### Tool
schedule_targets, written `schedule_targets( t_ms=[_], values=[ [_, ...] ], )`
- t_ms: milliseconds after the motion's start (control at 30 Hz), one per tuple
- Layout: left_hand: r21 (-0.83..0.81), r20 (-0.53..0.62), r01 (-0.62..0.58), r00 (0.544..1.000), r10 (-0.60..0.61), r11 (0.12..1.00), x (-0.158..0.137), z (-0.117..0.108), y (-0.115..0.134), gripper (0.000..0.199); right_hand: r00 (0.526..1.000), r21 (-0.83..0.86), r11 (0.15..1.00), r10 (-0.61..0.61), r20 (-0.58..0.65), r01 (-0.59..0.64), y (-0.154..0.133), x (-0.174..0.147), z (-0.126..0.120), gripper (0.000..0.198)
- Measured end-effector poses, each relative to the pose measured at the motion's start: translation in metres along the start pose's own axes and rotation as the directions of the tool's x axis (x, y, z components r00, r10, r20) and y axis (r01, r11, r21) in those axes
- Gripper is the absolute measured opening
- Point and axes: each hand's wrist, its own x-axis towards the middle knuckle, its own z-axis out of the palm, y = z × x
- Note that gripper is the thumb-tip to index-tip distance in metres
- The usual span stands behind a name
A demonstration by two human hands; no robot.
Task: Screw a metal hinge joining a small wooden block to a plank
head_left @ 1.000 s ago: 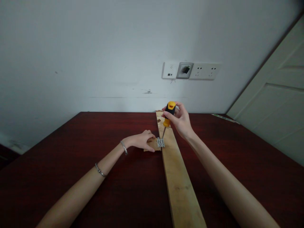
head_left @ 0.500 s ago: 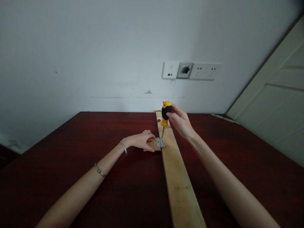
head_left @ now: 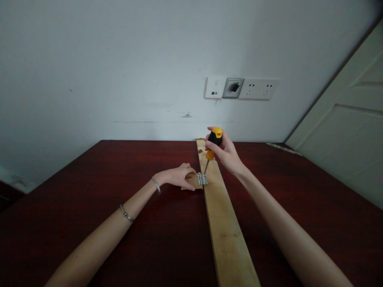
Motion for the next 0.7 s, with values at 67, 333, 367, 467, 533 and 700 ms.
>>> schedule_targets(
  t_ms=[67, 333, 367, 467, 533, 700],
  values=[
    [-0.001, -0.005, -0.004, 1.000, 0.004, 1.000, 0.0002, 0.0001, -0.0001, 0.066, 0.999, 0.061, 0.998, 0.002, 0.033, -0.004, 0.0019, 0.0001, -0.0015, 0.038],
    [0.021, 0.011, 0.014, 1.000, -0.014, 1.000, -0.0009, -0.0020, 0.0046, 0.063, 0.999, 0.025, 0.999, 0.028, 0.025, -0.029, -0.0069, 0.0013, -0.0033, 0.034],
    [0.021, 0.009, 0.014, 1.000, -0.014, 1.000, -0.0012, -0.0023, 0.0053, 0.062, 1.000, 0.035, 0.999, 0.023, 0.018, -0.024, -0.0075, 0.0014, -0.0032, 0.034],
    [0.016, 0.005, 0.015, 1.000, -0.015, 1.000, -0.0015, -0.0027, 0.0060, 0.062, 1.000, 0.054, 0.999, 0.006, -0.001, -0.006, -0.0058, 0.0020, -0.0024, 0.039],
    [0.014, 0.007, 0.012, 1.000, -0.012, 1.000, -0.0015, -0.0026, 0.0051, 0.063, 1.000, 0.037, 0.999, -0.018, -0.021, 0.019, -0.0032, 0.0024, -0.0016, 0.041],
    [0.004, 0.004, -0.006, 1.000, 0.006, 1.000, -0.0010, -0.0013, 0.0018, 0.066, 0.999, -0.041, 0.999, -0.027, -0.023, 0.026, 0.0003, 0.0008, 0.0010, 0.035]
  ],
)
